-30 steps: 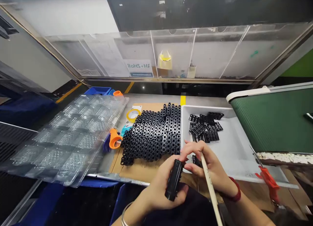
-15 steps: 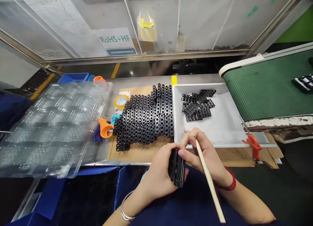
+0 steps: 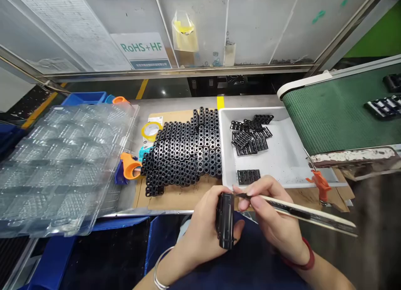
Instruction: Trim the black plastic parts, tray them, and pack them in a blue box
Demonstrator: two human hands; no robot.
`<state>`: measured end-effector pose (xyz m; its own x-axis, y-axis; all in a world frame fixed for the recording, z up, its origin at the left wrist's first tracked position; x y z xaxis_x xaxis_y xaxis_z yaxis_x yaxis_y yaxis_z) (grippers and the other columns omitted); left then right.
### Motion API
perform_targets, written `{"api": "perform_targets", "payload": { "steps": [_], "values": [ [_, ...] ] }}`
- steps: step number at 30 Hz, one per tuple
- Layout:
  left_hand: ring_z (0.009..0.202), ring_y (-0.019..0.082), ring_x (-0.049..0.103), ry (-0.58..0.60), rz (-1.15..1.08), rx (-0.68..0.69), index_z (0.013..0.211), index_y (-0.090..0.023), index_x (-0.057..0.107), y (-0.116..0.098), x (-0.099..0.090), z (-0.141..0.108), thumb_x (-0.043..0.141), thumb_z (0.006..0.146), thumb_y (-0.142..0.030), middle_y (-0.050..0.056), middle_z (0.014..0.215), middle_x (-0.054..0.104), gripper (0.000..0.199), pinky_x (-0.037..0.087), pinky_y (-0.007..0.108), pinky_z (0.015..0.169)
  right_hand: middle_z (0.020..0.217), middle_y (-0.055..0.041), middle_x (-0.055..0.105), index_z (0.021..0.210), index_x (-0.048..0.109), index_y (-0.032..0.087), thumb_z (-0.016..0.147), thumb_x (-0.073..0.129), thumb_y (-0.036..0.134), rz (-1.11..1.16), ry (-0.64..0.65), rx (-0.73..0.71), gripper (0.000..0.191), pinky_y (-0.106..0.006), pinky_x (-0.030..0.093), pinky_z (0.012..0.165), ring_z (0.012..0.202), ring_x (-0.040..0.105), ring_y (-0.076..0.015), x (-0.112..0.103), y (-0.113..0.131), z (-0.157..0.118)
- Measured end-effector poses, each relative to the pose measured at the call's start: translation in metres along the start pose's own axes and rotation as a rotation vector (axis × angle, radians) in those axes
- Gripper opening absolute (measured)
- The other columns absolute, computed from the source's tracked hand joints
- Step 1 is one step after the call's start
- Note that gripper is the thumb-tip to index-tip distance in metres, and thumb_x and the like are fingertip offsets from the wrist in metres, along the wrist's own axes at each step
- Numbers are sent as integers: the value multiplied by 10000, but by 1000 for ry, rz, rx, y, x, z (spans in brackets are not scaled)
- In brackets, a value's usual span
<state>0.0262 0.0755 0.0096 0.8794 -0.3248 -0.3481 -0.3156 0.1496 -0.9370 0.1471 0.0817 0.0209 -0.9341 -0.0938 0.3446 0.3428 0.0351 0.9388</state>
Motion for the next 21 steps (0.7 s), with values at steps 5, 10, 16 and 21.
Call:
{"api": "perform_targets", "payload": {
  "steps": [5, 10, 16, 21],
  "values": [
    [859, 175, 675, -10, -17, 34, 1150, -272, 450, -6, -3, 3, 676, 728, -132, 13, 973, 656, 498, 574, 312, 781, 787, 22, 695, 956, 645, 253, 966, 644, 241, 33, -8, 18, 16, -232, 575, 714, 738, 666, -116, 4, -3, 1],
    [857, 188, 674, -5, 1, 6, 1131, -267, 457, -1, -3, 4, 685, 736, -151, 21, 981, 664, 471, 572, 326, 783, 765, 21, 695, 942, 647, 245, 954, 659, 233, 7, -11, 36, 20, -227, 581, 689, 722, 674, -119, 6, -6, 3],
    [843, 167, 665, -26, -2, 30, 1142, -253, 461, -4, -5, 5, 672, 726, -123, 3, 962, 663, 484, 559, 295, 763, 765, 38, 686, 939, 655, 263, 959, 656, 225, 27, 30, 82, 43, -202, 560, 704, 738, 657, -100, 8, -10, 9],
    [797, 168, 669, -47, 37, 46, 1103, -246, 454, -9, -7, 10, 664, 734, -131, -5, 901, 649, 441, 562, 299, 745, 715, 47, 680, 897, 651, 256, 946, 680, 263, 136, 39, 186, 58, -181, 547, 688, 683, 631, -83, 9, -16, 13]
  ]
}}
Point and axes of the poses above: each hand's wrist, its own z-axis towards the middle knuckle, its own x-axis out of the palm, y = z × x, the point moved 10 cm from there along z, towards the middle knuckle
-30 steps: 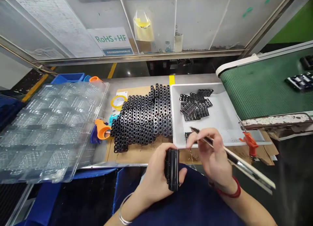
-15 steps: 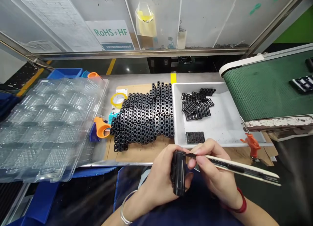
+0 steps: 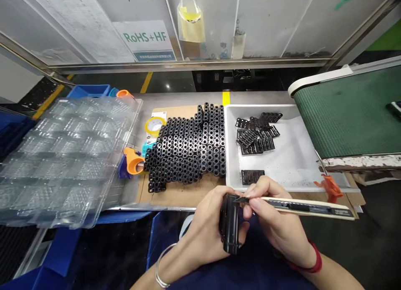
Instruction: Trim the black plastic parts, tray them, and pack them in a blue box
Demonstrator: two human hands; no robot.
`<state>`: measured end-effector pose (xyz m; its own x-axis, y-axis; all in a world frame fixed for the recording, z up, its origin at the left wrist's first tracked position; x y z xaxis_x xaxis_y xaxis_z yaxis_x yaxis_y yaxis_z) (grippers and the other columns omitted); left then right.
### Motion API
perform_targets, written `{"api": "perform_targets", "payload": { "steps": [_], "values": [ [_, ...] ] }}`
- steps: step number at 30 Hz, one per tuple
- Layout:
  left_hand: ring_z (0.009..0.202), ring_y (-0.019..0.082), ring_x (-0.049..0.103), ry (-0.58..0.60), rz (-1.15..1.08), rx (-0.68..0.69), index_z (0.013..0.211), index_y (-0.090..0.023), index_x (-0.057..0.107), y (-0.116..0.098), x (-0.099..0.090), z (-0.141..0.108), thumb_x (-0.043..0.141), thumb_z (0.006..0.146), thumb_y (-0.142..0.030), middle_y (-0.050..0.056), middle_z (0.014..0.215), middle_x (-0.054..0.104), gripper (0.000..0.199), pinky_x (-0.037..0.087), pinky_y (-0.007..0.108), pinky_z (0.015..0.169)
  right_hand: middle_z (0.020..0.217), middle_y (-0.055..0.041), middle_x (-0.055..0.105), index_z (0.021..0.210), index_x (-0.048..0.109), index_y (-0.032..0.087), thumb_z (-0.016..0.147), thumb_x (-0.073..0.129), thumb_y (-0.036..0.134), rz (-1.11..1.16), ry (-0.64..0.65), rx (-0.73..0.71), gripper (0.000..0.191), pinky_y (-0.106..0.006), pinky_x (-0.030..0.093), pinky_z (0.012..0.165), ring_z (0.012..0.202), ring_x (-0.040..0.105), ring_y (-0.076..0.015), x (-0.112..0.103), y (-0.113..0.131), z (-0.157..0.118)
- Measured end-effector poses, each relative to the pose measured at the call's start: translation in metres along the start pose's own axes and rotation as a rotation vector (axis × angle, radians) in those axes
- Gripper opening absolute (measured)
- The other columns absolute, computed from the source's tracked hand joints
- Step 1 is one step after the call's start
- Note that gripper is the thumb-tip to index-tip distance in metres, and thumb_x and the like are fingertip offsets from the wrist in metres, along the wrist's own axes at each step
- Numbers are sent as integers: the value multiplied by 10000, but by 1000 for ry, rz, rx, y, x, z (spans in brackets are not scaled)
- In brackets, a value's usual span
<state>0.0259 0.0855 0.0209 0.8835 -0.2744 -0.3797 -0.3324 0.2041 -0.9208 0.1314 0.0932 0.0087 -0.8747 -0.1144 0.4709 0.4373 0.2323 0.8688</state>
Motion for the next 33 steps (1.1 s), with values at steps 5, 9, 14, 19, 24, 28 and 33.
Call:
{"api": "perform_targets", "payload": {
  "steps": [5, 9, 14, 19, 24, 28, 33],
  "values": [
    [848, 177, 677, 2, -14, -16, 1116, -255, 458, 3, 1, 3, 662, 725, -144, 4, 942, 654, 455, 567, 301, 758, 755, 46, 692, 917, 660, 269, 955, 664, 220, -57, 0, -47, 62, -191, 558, 707, 719, 653, -89, -2, 5, 1],
    [837, 156, 669, 16, -48, -43, 1115, -253, 469, 6, 4, 3, 652, 713, -128, -3, 953, 656, 459, 560, 284, 760, 773, 39, 694, 931, 659, 271, 952, 664, 206, -102, 2, -82, 68, -213, 566, 725, 739, 661, -100, -3, 6, -1],
    [868, 163, 670, 34, -44, -61, 1130, -253, 475, 9, 6, 5, 662, 729, -147, 1, 971, 654, 455, 561, 289, 780, 762, 42, 694, 927, 646, 269, 961, 662, 266, -68, 8, -72, 38, -214, 561, 730, 721, 655, -97, -7, 5, 0],
    [901, 191, 669, -11, 107, -136, 1129, -223, 491, 29, -6, 1, 681, 780, -253, 38, 1007, 653, 399, 560, 327, 817, 750, 42, 700, 934, 601, 254, 949, 674, 346, -201, -91, -75, 118, -310, 555, 890, 731, 679, -124, -45, 6, 16],
    [925, 198, 672, -122, 211, -203, 1084, -231, 506, 52, -29, -9, 656, 834, -296, 37, 998, 650, 299, 550, 296, 748, 726, 0, 675, 801, 622, 209, 863, 679, 431, -588, -14, 229, 238, -308, 536, 742, 718, 652, -169, -86, -67, 40],
    [913, 197, 674, -173, 258, -222, 1089, -235, 516, 55, -40, -12, 659, 837, -299, 38, 1009, 653, 297, 539, 281, 697, 635, 9, 621, 732, 631, 195, 801, 676, 430, -635, 91, 359, 249, -289, 485, 619, 606, 587, -156, -93, -126, 49],
    [923, 203, 673, -183, 261, -219, 1079, -234, 515, 50, -41, -14, 651, 833, -293, 41, 998, 652, 288, 522, 265, 642, 600, 23, 580, 713, 643, 193, 783, 698, 398, -681, 129, 365, 223, -258, 397, 527, 549, 509, -133, -102, -139, 61]
  ]
}}
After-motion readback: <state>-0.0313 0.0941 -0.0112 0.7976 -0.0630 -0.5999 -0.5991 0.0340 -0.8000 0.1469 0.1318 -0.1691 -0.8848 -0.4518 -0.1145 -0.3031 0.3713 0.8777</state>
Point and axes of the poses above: each hand's wrist, its own z-axis towards the middle knuckle, its own x-axis out of the palm, y = z × x, the point moved 10 cm from there along z, towards the middle knuckle
